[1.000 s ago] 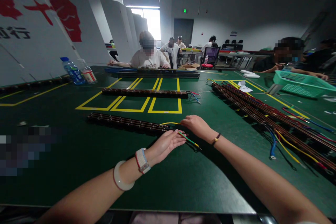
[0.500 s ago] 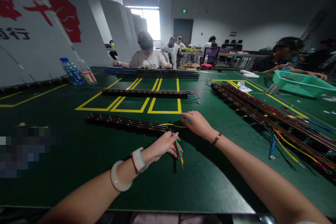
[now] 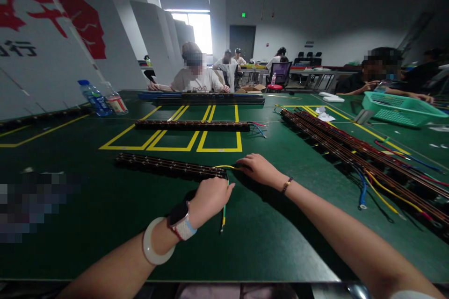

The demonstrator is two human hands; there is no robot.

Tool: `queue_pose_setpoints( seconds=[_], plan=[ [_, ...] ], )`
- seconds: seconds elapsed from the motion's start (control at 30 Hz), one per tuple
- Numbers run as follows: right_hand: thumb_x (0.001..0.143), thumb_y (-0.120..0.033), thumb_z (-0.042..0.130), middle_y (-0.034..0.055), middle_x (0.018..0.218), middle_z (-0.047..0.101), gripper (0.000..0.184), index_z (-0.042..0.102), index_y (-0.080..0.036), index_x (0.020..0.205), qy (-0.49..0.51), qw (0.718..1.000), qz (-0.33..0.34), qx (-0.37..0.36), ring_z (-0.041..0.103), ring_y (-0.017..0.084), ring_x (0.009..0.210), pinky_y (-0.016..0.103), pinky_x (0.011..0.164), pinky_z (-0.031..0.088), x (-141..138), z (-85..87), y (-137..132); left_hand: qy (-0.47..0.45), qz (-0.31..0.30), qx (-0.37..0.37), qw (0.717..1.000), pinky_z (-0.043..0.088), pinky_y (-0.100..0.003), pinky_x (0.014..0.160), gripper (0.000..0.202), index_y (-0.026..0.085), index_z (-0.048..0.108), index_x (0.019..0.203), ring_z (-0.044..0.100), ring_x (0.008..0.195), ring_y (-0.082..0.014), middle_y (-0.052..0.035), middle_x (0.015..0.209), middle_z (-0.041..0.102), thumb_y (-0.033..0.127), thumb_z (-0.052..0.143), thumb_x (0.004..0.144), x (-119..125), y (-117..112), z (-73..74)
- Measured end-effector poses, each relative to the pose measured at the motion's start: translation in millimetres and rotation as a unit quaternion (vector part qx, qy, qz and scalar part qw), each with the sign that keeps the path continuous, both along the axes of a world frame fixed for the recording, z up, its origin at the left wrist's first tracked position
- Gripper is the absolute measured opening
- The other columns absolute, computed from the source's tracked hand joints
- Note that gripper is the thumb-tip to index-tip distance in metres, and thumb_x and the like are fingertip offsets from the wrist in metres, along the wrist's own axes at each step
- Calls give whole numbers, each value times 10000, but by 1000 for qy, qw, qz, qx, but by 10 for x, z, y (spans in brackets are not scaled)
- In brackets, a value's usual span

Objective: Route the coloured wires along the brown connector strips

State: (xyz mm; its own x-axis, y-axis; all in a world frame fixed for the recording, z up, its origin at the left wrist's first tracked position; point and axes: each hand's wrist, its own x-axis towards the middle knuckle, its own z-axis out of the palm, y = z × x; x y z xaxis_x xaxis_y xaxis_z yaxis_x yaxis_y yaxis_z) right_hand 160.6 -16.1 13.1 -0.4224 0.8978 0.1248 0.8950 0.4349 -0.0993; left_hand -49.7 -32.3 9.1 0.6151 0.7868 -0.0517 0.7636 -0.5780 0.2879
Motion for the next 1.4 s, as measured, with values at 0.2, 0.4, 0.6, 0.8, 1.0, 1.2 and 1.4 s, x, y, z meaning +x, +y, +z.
queue_pose_setpoints(
  seconds=[0.2,0.4,0.6,0.8,1.0,1.2,1.4],
  plan=[
    [816,-542,584,112,1130,557,577,552,-120,1207,108,991,-60,-55,516,201,1022,330,916,402,-219,62,-143,-41,-71,63,995,387,-272,612,653,84,683,796,585,630,-185,-148,713,618,565,258,915,40,-56,-97],
    [697,-496,708,130,1178,512,730,490,-115,1280,77,990,-89,-75,456,238,1078,378,946,361,-340,-22,-213,-201,-318,218,901,291,-254,551,439,138,617,665,519,549,-124,-45,612,592,380,366,931,53,-117,-191],
    [741,-435,671,72,936,630,409,649,-138,1021,147,967,-103,-179,549,184,844,303,752,412,-166,-11,-62,-248,-244,-55,936,351,-222,571,494,111,565,669,530,574,-102,-74,649,590,443,315,936,69,-131,-122],
    [779,-248,619,26,802,645,217,641,-111,946,328,916,-64,-220,573,117,715,215,642,434,-73,-16,-12,-412,-47,-538,734,506,-288,624,481,67,492,924,642,681,-184,-148,803,625,532,374,889,195,-48,-191],
    [837,-208,567,28,909,646,175,659,-155,975,223,962,53,-146,582,110,811,217,741,440,-103,108,-76,-517,50,-656,548,435,-368,991,418,38,415,1215,628,992,-203,-224,1120,575,348,377,939,193,8,-170],
    [853,-364,591,80,961,611,252,676,-133,905,55,983,146,-97,551,143,860,254,788,426,-128,291,-112,-573,71,-689,438,389,-395,1045,354,73,424,1202,617,996,-188,-166,1119,575,294,393,928,222,17,-204],
    [862,-357,575,62,937,612,232,679,-168,944,44,991,102,-77,548,139,843,255,761,407,-120,499,-146,-592,77,-689,410,400,-379,1041,293,84,478,1111,614,989,-177,-143,1090,589,295,457,908,239,4,-221]
  ],
)
